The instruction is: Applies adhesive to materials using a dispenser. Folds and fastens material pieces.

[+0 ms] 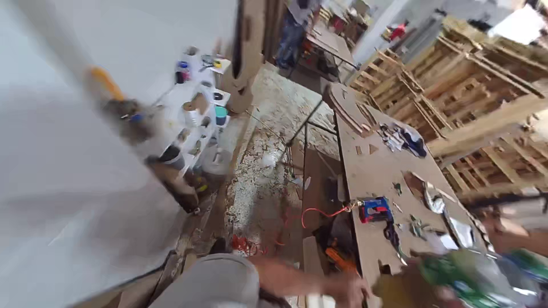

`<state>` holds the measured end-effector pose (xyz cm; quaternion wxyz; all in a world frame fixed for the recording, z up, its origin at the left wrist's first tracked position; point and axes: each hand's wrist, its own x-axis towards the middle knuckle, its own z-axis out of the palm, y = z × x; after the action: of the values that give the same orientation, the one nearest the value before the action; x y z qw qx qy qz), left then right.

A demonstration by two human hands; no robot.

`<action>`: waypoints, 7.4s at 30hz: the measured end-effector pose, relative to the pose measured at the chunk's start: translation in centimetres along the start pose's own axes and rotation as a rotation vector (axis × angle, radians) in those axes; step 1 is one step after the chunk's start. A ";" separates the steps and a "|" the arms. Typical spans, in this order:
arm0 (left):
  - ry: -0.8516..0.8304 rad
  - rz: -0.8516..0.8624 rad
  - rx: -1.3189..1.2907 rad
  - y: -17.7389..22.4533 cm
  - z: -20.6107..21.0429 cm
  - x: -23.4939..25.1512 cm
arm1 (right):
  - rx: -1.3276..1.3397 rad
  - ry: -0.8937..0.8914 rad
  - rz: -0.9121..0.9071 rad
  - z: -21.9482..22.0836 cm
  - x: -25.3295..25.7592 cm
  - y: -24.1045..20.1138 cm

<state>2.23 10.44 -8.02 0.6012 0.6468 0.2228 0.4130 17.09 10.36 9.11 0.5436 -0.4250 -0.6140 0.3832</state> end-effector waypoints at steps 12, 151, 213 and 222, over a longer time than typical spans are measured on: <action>0.115 -0.463 -0.212 -8.7 -30.1 22.8 | -0.293 0.712 0.064 -12.9 8.2 7.8; -0.773 -0.434 -0.729 -6.8 -26.5 68.8 | -1.529 0.737 0.367 -12.1 39.8 18.7; -0.736 -0.806 -0.705 -12.1 -30.9 66.5 | -0.847 1.067 0.428 -4.9 37.3 26.7; -0.806 -0.757 -0.919 -10.1 -30.9 67.2 | -1.146 0.742 0.484 -8.0 40.1 23.1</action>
<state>17.13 83.30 -1.85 0.9502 0.3087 -0.0040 -0.0429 25.53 56.05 2.22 0.3079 -0.8693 -0.3822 -0.0587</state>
